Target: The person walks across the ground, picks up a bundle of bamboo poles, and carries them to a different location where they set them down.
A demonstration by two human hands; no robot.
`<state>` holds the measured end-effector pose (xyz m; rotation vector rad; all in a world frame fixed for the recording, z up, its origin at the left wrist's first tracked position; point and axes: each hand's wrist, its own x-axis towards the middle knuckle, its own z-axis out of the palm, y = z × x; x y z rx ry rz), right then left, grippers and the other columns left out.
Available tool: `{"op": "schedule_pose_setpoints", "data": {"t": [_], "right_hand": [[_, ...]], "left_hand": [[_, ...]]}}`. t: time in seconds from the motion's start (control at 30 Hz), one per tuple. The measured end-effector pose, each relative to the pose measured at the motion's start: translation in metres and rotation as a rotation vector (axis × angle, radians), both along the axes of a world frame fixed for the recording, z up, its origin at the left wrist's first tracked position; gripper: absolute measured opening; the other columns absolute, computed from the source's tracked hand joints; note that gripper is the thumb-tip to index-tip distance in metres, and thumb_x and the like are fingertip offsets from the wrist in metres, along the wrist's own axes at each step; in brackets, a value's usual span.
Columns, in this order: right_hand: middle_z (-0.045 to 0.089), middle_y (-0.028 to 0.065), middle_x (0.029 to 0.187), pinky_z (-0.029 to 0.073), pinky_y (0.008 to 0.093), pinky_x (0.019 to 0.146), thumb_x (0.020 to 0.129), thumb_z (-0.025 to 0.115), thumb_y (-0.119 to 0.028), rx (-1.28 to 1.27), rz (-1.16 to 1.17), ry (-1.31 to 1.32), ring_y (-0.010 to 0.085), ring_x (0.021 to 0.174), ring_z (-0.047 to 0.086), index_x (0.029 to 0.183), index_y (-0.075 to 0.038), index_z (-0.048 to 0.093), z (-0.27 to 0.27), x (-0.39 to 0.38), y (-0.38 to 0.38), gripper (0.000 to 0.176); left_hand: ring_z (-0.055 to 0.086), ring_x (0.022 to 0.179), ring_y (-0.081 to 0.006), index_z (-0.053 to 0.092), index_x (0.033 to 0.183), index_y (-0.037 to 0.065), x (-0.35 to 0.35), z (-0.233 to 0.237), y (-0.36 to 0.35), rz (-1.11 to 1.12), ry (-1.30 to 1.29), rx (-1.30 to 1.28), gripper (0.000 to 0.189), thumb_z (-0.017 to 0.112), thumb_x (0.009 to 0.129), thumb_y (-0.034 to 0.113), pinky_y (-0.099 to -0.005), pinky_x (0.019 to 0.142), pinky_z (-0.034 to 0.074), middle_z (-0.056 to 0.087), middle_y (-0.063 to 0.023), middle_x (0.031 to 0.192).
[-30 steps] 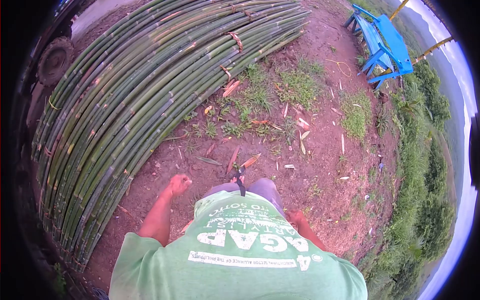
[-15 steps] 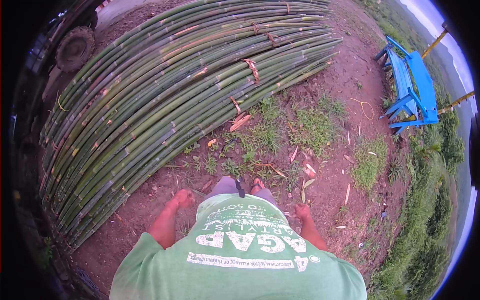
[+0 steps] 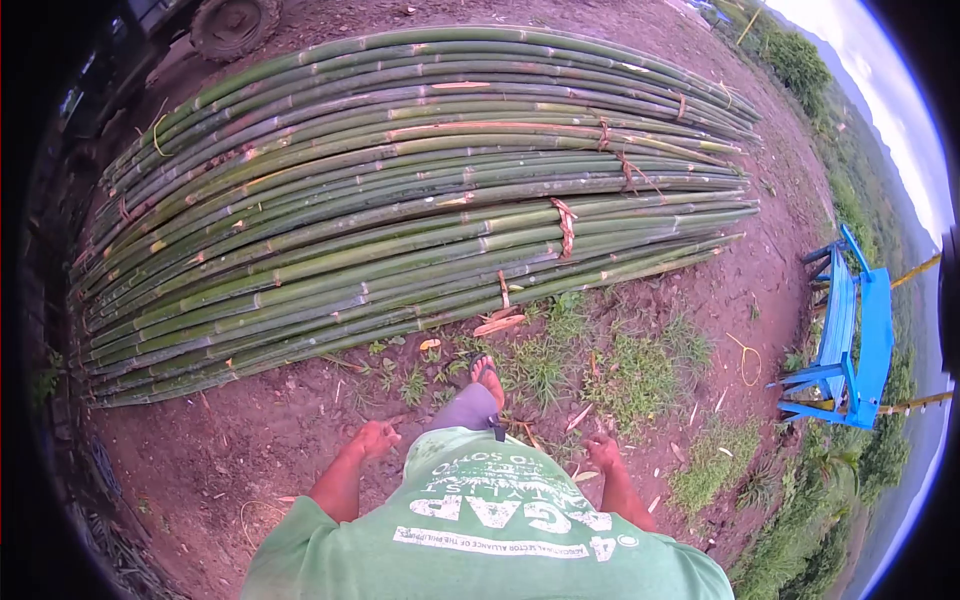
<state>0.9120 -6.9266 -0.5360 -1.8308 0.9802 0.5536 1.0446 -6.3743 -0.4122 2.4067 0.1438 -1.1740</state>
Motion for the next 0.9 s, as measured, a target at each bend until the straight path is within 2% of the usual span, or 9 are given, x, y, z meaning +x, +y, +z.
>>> {"op": "schedule_pose_setpoints", "data": {"t": [0.1, 0.17, 0.23, 0.43, 0.57, 0.63, 0.7, 0.77, 0.9], "right_hand": [[0.064, 0.006, 0.073, 0.048, 0.0303, 0.051, 0.08, 0.066, -0.021, 0.048, 0.242, 0.07, 0.014, 0.057, 0.057, 0.097, 0.001, 0.065, -0.01, 0.052, 0.004, 0.028], [0.064, 0.006, 0.072, 0.047, 0.0298, 0.049, 0.08, 0.065, -0.019, 0.317, 0.274, 0.092, 0.0139, 0.056, 0.057, 0.096, 0.0, 0.065, 0.057, 0.107, 0.012, 0.025], [0.066, 0.0089, 0.08, 0.05, 0.0287, 0.055, 0.078, 0.066, -0.017, 0.304, 0.288, 0.061, 0.0144, 0.062, 0.059, 0.103, 0.002, 0.061, 0.042, 0.148, -0.013, 0.032], [0.063, 0.009, 0.076, 0.047, 0.0314, 0.048, 0.077, 0.068, -0.015, 0.143, 0.204, 0.06, 0.0169, 0.058, 0.059, 0.108, 0.004, 0.058, 0.072, 0.287, -0.076, 0.037], [0.062, 0.0097, 0.077, 0.048, 0.032, 0.048, 0.075, 0.071, -0.017, 0.137, 0.322, 0.087, 0.0174, 0.059, 0.059, 0.11, 0.006, 0.056, 0.044, 0.376, -0.118, 0.044], [0.066, 0.0153, 0.091, 0.053, 0.0316, 0.06, 0.077, 0.07, -0.024, 0.002, 0.629, 0.138, 0.021, 0.069, 0.064, 0.118, 0.006, 0.053, -0.006, 0.431, -0.145, 0.054], [0.067, 0.018, 0.093, 0.054, 0.0302, 0.064, 0.077, 0.071, -0.027, 0.072, 0.796, 0.124, 0.0189, 0.076, 0.065, 0.122, 0.007, 0.051, 0.013, 0.499, -0.128, 0.06], [0.064, 0.0209, 0.106, 0.048, 0.0335, 0.089, 0.07, 0.073, -0.043, -0.15, 1.116, -0.022, 0.0289, 0.1, 0.062, 0.114, 0.004, 0.059, -0.065, 0.561, -0.145, 0.066], [0.064, 0.0236, 0.105, 0.048, 0.0351, 0.088, 0.068, 0.074, -0.045, 0.007, 1.007, 0.014, 0.0312, 0.1, 0.062, 0.115, -0.001, 0.06, -0.006, 0.716, -0.1, 0.067]], "left_hand": [[0.064, 0.088, -0.0255, 0.065, 0.092, 0.007, 0.043, -0.029, -0.004, 0.045, -0.023, -0.01, 0.035, 0.066, 0.076, 0.038, -0.037, 0.079, 0.05, 0.067, -0.0136, 0.09], [0.064, 0.089, -0.0264, 0.065, 0.093, 0.007, 0.082, -0.045, -0.011, 0.058, 0.04, -0.051, 0.036, 0.065, 0.077, 0.038, -0.0374, 0.079, 0.05, 0.067, -0.0149, 0.092], [0.063, 0.09, -0.0273, 0.065, 0.093, 0.006, 0.128, -0.053, -0.028, 0.061, -0.007, -0.131, 0.036, 0.065, 0.078, 0.038, -0.0379, 0.08, 0.05, 0.066, -0.0158, 0.094], [0.064, 0.085, -0.0262, 0.065, 0.094, 0.007, 0.244, 0.021, -0.071, 0.291, -0.311, -0.17, 0.029, 0.064, 0.08, 0.032, -0.0376, 0.077, 0.05, 0.067, -0.0147, 0.09], [0.064, 0.086, -0.0242, 0.065, 0.096, 0.006, 0.263, 0.026, -0.078, 0.471, -0.231, -0.196, 0.029, 0.065, 0.08, 0.03, -0.0353, 0.08, 0.05, 0.067, -0.013, 0.091], [0.065, 0.083, -0.0239, 0.065, 0.096, 0.006, 0.25, 0.035, -0.087, 0.537, -0.332, -0.14, 0.029, 0.066, 0.079, 0.029, -0.0348, 0.079, 0.05, 0.068, -0.0123, 0.09], [0.064, 0.08, -0.0244, 0.065, 0.097, 0.007, 0.234, 0.036, -0.104, 0.648, -0.279, -0.059, 0.029, 0.066, 0.079, 0.029, -0.0348, 0.076, 0.05, 0.068, -0.012, 0.09], [0.064, 0.081, -0.0244, 0.065, 0.096, 0.006, 0.216, 0.037, -0.133, 0.835, -0.169, -0.055, 0.029, 0.066, 0.079, 0.03, -0.0343, 0.077, 0.05, 0.068, -0.0126, 0.091], [0.064, 0.081, -0.0233, 0.065, 0.09, 0.005, 0.203, 0.023, -0.216, 0.762, 0.153, 0.077, 0.029, 0.066, 0.078, 0.031, -0.0349, 0.075, 0.05, 0.067, -0.0136, 0.089]]}}
